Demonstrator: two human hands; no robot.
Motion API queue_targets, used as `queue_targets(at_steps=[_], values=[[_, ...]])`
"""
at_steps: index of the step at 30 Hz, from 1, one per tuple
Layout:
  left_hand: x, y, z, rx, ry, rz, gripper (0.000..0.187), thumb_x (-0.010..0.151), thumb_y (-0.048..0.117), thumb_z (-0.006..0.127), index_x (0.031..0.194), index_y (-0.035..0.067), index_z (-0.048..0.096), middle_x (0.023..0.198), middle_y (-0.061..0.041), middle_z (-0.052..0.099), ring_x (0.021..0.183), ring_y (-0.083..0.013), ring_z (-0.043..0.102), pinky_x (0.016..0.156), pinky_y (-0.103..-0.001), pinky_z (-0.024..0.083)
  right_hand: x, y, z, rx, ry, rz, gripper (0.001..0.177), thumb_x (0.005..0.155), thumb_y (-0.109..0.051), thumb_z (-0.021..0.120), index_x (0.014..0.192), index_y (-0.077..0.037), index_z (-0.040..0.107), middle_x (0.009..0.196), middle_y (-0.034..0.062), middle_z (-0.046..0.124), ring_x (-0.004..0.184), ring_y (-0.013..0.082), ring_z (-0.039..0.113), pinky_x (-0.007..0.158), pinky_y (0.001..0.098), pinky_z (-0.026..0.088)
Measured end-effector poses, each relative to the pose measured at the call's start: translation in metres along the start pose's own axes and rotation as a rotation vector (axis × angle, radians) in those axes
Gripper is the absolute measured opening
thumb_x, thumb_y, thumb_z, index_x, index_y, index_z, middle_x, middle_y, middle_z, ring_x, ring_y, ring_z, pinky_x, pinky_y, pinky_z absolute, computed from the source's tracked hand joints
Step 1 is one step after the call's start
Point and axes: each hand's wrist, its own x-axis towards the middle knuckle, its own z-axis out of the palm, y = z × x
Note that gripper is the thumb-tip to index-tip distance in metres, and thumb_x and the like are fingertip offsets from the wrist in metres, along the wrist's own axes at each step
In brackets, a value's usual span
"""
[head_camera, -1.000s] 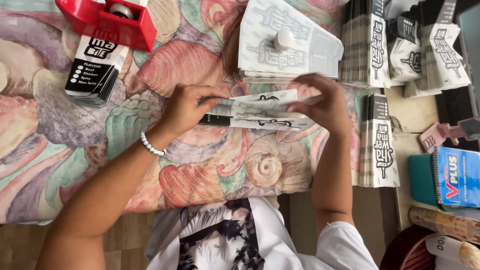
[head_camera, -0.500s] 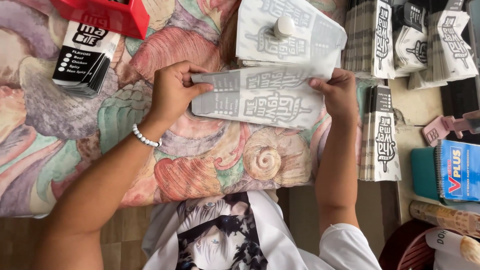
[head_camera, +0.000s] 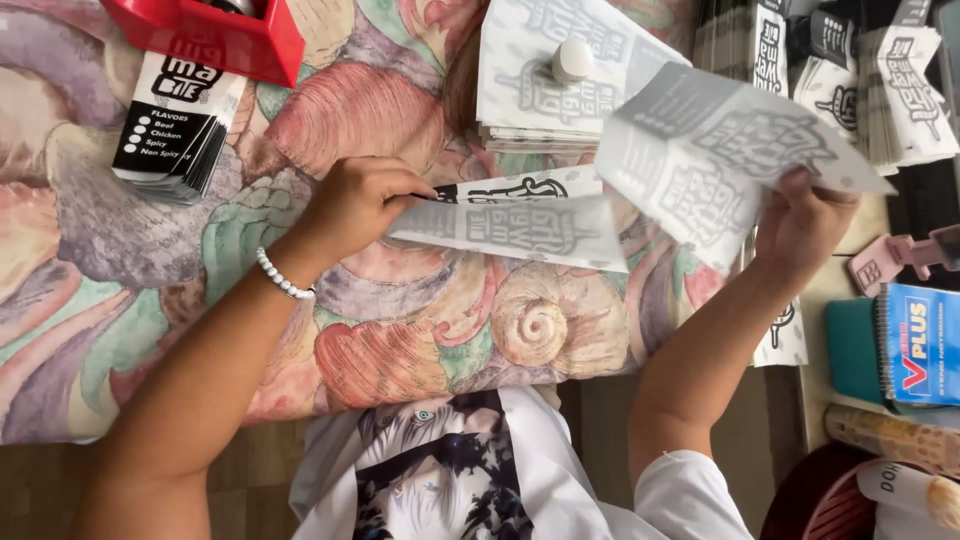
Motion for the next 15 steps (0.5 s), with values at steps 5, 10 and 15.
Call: queue_targets(at_steps=[5, 10, 15], values=[[0.007, 0.016, -0.012, -0.074, -0.018, 0.032, 0.048, 0.085, 0.041, 0.076, 0.105, -0.003, 0.074, 0.101, -0.017, 0.076, 0.093, -0.0277, 0.074, 0.085, -0.039, 0.062, -0.012, -0.012, 0.046, -0.097, -0.133, 0.059, 0.019, 0.086, 0.007, 0.064, 0.098, -0.005, 0.07, 0.093, -0.0007, 0.068, 0.094, 0.0146, 0.065, 0.088, 0.0264, 0.057], [0.009, 0.021, -0.016, -0.084, -0.001, 0.044, 0.073, 0.082, 0.052, 0.073, 0.125, -0.005, 0.064, 0.121, -0.021, 0.071, 0.111, -0.0324, 0.07, 0.102, -0.044, 0.057, -0.013, 0.005, 0.06, -0.073, -0.39, 0.119, 0.012, 0.09, 0.0, 0.079, 0.098, -0.006, 0.072, 0.1, 0.0032, 0.074, 0.097, 0.0164, 0.072, 0.09, 0.0304, 0.064], [0.008, 0.026, -0.006, -0.126, -0.043, -0.126, 0.088, 0.08, 0.057, 0.071, 0.143, -0.001, 0.049, 0.133, -0.02, 0.065, 0.12, -0.0312, 0.066, 0.102, -0.043, 0.056, -0.019, -0.001, 0.08, -0.132, -0.654, 0.158, 0.018, 0.098, -0.01, 0.071, 0.116, -0.004, 0.07, 0.126, 0.0114, 0.071, 0.118, 0.0242, 0.071, 0.1, 0.0341, 0.064]])
